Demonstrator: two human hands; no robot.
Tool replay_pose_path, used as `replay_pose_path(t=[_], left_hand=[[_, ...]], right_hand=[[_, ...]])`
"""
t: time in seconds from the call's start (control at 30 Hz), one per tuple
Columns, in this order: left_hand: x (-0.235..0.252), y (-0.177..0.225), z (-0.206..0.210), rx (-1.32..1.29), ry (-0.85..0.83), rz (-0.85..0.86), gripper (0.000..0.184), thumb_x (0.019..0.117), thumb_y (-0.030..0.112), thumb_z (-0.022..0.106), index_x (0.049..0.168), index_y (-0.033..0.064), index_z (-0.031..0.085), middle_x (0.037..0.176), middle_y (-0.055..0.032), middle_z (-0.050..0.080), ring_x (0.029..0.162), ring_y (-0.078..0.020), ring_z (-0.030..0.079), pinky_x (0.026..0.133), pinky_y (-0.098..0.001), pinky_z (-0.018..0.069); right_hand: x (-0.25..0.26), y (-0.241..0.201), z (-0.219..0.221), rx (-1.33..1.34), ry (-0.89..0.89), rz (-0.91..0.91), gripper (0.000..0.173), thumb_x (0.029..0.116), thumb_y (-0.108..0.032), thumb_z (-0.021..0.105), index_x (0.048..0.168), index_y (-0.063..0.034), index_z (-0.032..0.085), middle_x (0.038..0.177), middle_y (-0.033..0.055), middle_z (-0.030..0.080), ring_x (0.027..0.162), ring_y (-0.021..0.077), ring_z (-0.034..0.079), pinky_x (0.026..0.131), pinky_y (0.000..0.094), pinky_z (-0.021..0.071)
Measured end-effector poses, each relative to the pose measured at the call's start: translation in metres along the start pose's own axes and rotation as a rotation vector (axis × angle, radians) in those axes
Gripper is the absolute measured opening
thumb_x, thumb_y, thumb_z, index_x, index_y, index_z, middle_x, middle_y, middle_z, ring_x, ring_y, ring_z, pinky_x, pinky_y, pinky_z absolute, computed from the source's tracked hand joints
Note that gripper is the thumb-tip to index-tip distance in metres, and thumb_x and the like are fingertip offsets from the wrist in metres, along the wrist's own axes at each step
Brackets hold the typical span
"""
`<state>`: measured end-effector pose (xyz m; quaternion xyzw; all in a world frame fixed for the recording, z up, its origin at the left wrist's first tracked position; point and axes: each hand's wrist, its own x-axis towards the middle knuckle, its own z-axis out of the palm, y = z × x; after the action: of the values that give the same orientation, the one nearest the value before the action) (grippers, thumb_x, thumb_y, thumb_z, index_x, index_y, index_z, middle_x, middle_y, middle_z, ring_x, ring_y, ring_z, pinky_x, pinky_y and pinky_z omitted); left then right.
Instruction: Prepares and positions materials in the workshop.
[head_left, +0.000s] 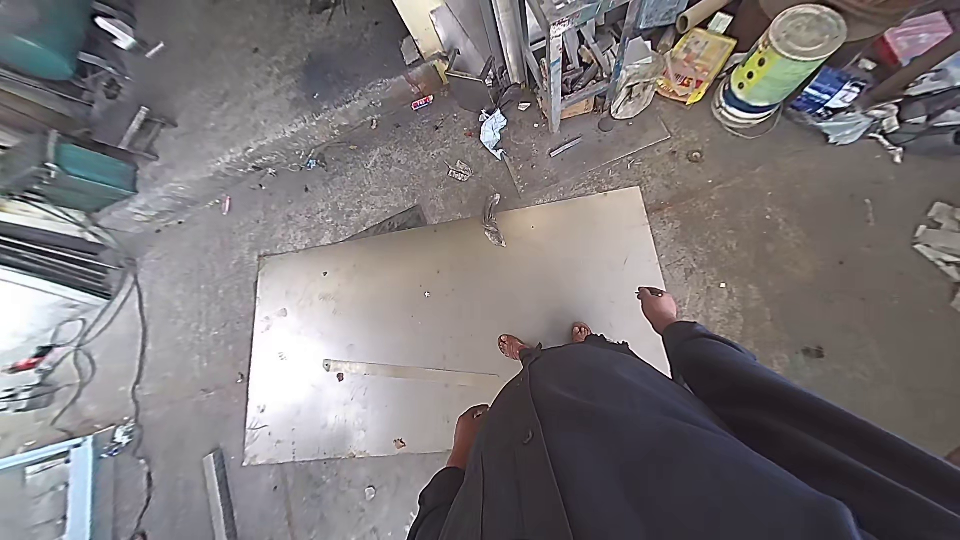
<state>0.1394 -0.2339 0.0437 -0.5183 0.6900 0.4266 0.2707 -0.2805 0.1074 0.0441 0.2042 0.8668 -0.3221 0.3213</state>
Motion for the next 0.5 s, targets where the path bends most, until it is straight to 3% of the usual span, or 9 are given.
replay_pose_path(t=[0.5], left_hand=[[-0.021, 0.027, -0.009, -0.014, -0.019, 0.013, 0.031, 0.1033, 0.035, 0.062, 0.118, 0.0113, 0.075, 0.110, -0.0107, 0.076, 0.106, -0.0253, 0.072, 0.099, -0.0533, 0.0558]], right_hand=[[0.007, 0.006, 0.000, 0.018, -0.010, -0.005, 0.044, 0.1093, -0.039, 0.042, 0.128, -0.0107, 0.070, 0.129, 0.0146, 0.070, 0.126, 0.0301, 0.062, 0.108, 0.0539, 0.0450]])
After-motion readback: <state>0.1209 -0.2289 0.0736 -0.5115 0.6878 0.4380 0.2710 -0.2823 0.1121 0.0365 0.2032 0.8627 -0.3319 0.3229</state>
